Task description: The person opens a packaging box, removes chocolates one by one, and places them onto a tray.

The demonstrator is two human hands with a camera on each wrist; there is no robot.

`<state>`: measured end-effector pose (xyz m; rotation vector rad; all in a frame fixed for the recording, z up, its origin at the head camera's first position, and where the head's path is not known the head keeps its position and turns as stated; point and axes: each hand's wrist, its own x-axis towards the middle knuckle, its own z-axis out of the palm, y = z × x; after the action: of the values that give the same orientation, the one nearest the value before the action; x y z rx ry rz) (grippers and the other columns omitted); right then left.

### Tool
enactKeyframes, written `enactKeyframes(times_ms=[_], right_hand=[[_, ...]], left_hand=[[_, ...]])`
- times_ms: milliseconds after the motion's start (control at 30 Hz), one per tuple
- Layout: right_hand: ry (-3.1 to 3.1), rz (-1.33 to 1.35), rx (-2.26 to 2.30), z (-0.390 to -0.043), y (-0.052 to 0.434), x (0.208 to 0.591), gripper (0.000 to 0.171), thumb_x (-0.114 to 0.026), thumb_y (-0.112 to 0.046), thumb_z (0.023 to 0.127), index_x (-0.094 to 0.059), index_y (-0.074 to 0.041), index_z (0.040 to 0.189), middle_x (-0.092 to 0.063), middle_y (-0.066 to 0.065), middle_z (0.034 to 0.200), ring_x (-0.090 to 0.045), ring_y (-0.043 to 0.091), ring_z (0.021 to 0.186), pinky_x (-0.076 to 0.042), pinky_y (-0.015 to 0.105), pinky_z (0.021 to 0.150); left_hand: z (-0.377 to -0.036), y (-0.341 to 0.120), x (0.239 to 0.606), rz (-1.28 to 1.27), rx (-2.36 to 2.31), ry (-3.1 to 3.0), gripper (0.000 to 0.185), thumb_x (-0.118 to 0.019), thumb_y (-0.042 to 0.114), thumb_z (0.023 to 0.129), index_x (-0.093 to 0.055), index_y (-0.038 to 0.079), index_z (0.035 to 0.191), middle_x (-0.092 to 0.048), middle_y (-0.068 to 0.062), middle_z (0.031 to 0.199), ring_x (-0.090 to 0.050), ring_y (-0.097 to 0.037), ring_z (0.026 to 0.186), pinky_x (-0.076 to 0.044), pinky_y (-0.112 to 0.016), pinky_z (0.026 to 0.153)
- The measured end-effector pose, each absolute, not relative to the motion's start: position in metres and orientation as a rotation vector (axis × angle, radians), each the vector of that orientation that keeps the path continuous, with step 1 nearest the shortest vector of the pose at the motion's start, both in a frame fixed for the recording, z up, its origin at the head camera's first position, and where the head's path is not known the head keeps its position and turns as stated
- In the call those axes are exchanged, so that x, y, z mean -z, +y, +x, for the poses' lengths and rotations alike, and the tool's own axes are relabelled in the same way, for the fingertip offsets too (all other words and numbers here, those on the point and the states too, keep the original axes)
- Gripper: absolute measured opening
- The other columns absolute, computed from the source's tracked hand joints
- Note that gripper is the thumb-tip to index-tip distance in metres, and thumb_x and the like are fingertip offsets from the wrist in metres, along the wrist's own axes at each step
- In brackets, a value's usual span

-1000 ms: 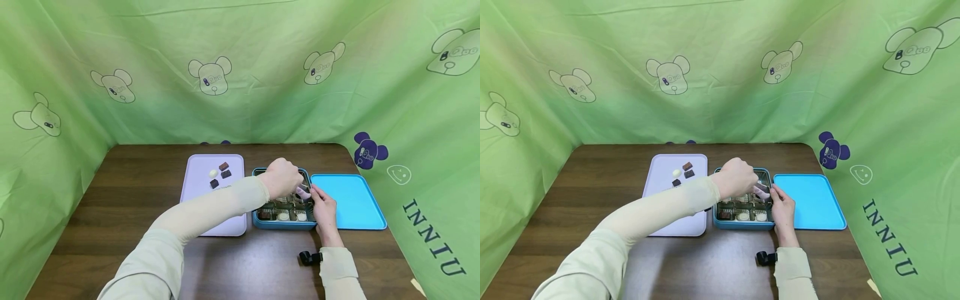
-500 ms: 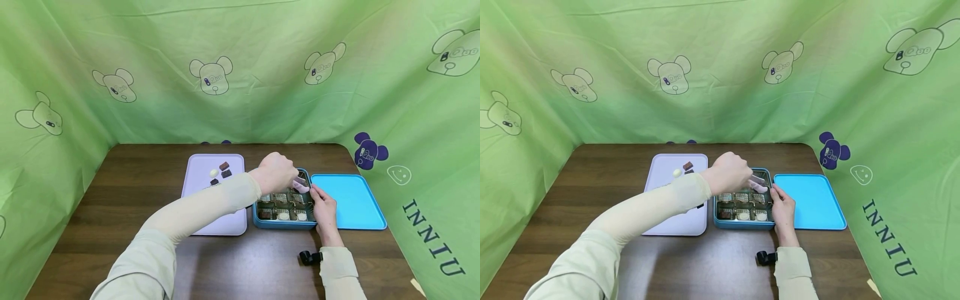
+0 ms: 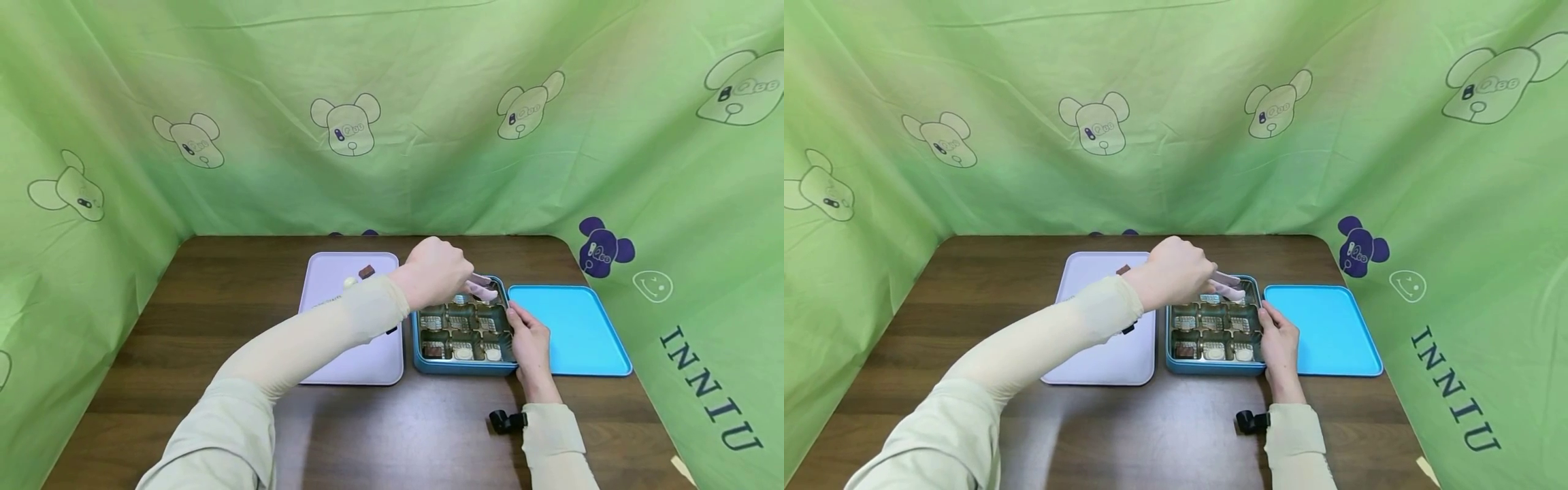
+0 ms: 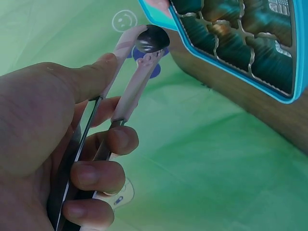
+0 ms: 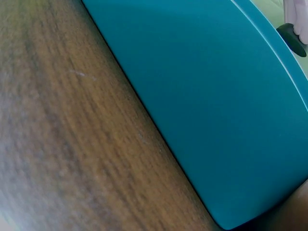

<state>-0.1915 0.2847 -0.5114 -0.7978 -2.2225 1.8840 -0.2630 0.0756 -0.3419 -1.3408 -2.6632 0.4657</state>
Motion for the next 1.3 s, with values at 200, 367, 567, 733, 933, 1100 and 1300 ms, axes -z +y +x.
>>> enactKeyframes(times_ms=[200,367,567,733,933,1100,1300], right_hand=[[-2.225,-0.803,-1.89,-0.19,0.284,0.512,0.051,-0.049,-0.036,0.107,-0.047,-0.011,0.151,-0.039,0.008,0.159,-0.033,0.024,0.147,-0.028,0.042,0.119],[-2.224,-0.811,-1.896,-0.19,0.284,0.511,0.051,-0.049,-0.036,0.107,-0.046,-0.011,0.152,-0.039,0.007,0.159,-0.032,0.023,0.147,-0.028,0.042,0.119],[-2.218,-0.825,-1.906,-0.19,0.284,0.512,0.05,-0.048,-0.035,0.108,-0.045,-0.012,0.152,-0.038,0.006,0.16,-0.033,0.022,0.147,-0.029,0.041,0.118],[-2.214,-0.814,-1.91,-0.19,0.284,0.512,0.051,-0.049,-0.036,0.107,-0.046,-0.011,0.152,-0.039,0.007,0.159,-0.033,0.023,0.146,-0.029,0.041,0.118],[-2.224,-0.812,-1.897,-0.189,0.284,0.511,0.052,-0.048,-0.038,0.107,-0.046,-0.012,0.152,-0.039,0.007,0.159,-0.033,0.023,0.147,-0.029,0.042,0.118],[-2.224,-0.817,-1.885,-0.191,0.284,0.512,0.051,-0.049,-0.038,0.107,-0.047,-0.012,0.151,-0.04,0.007,0.159,-0.034,0.023,0.146,-0.03,0.042,0.118],[-2.224,-0.813,-1.887,-0.192,0.283,0.512,0.05,-0.048,-0.036,0.108,-0.046,-0.012,0.152,-0.039,0.007,0.159,-0.033,0.022,0.147,-0.028,0.041,0.119]], left_hand=[[-0.265,0.063,0.335,-1.302,-0.425,-2.683,0.035,-0.054,0.055,0.101,-0.074,0.028,0.091,-0.068,0.009,0.079,-0.058,-0.01,0.063,-0.053,-0.034,0.056],[-0.267,0.053,0.332,-1.255,-0.404,-2.722,0.036,-0.054,0.056,0.1,-0.074,0.027,0.091,-0.067,0.008,0.078,-0.059,-0.012,0.062,-0.052,-0.037,0.057],[-0.272,0.036,0.333,-1.219,-0.379,-2.762,0.037,-0.053,0.056,0.101,-0.072,0.024,0.099,-0.068,0.006,0.08,-0.061,-0.013,0.066,-0.052,-0.036,0.058],[-0.273,0.019,0.332,-1.191,-0.361,-2.767,0.038,-0.052,0.056,0.101,-0.071,0.024,0.102,-0.066,0.006,0.079,-0.06,-0.013,0.065,-0.05,-0.033,0.055],[-0.276,0.002,0.334,-1.115,-0.335,-2.796,0.035,-0.053,0.056,0.101,-0.07,0.026,0.103,-0.066,0.007,0.08,-0.061,-0.015,0.065,-0.05,-0.034,0.054],[-0.278,-0.012,0.338,-1.078,-0.295,-2.806,0.036,-0.052,0.055,0.101,-0.072,0.025,0.109,-0.07,0.006,0.084,-0.065,-0.019,0.067,-0.051,-0.036,0.055],[-0.281,-0.029,0.344,-1.042,-0.259,-2.823,0.036,-0.053,0.052,0.102,-0.072,0.025,0.117,-0.072,0.002,0.09,-0.067,-0.023,0.072,-0.053,-0.039,0.058]])
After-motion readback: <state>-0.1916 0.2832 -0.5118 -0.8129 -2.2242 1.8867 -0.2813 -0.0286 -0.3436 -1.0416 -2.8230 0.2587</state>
